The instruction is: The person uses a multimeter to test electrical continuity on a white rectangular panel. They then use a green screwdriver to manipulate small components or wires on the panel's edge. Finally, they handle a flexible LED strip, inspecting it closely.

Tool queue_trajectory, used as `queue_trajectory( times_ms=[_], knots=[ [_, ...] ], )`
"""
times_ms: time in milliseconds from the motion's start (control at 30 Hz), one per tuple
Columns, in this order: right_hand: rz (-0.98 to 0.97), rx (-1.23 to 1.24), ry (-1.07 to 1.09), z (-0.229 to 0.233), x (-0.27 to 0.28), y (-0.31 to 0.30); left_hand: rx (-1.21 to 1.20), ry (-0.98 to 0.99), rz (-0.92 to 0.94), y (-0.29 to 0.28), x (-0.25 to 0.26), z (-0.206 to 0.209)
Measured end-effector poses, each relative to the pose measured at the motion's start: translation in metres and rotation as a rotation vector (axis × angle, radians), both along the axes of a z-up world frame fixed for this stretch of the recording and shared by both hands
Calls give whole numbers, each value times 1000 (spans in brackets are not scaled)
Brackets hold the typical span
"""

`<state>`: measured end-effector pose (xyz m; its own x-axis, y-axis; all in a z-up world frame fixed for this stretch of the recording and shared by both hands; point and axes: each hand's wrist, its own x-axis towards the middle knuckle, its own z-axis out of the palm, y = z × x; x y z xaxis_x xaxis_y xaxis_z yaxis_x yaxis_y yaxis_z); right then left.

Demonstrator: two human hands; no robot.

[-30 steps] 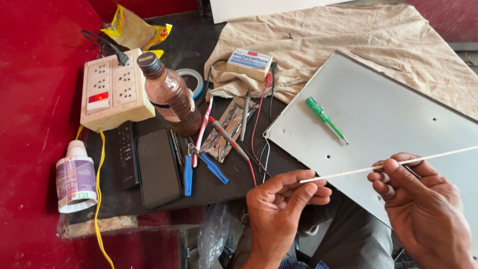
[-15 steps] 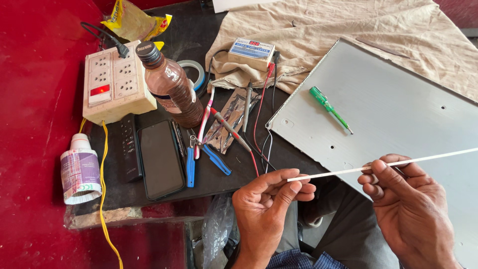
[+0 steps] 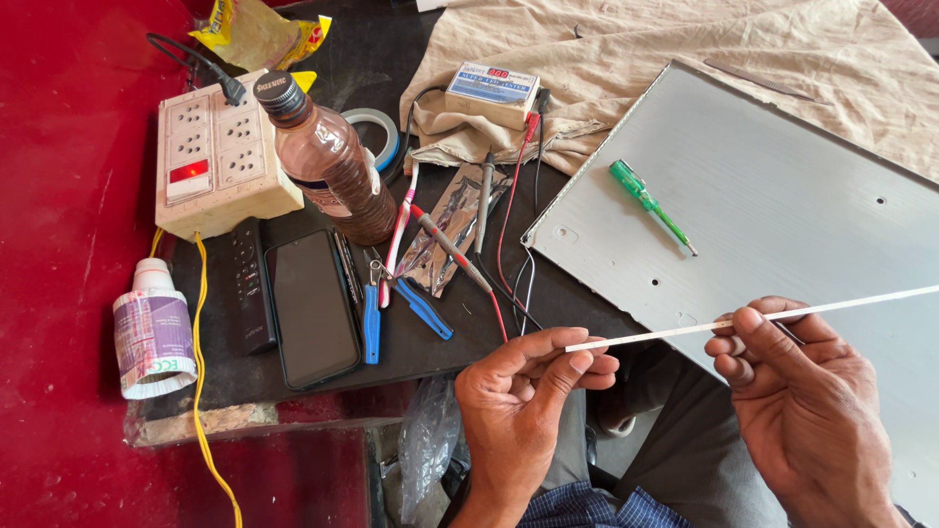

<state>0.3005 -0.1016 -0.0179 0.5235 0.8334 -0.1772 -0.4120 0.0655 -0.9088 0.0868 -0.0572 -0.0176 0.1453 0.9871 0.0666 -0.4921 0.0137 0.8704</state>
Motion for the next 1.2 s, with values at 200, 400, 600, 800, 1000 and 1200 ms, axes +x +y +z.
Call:
queue_trajectory(
  times_ms=[200,400,600,800,1000,1200],
  knots=[
    [8,25,8,-2,2,1,29,25,3,0,1,0],
    [0,8,4,-3,3,1,43,44,1,0,3,0],
    [21,35,47,-6,7,-1,63,65,8,0,4,-1],
    [25,50,54,-6,9,-3,57,82,6,-1,6,1],
    [28,56,63,-7,9,-5,40,103,13,-2,5,2],
    [32,49,77,-7,8,-5,40,141,32,-3,4,3]
  ],
)
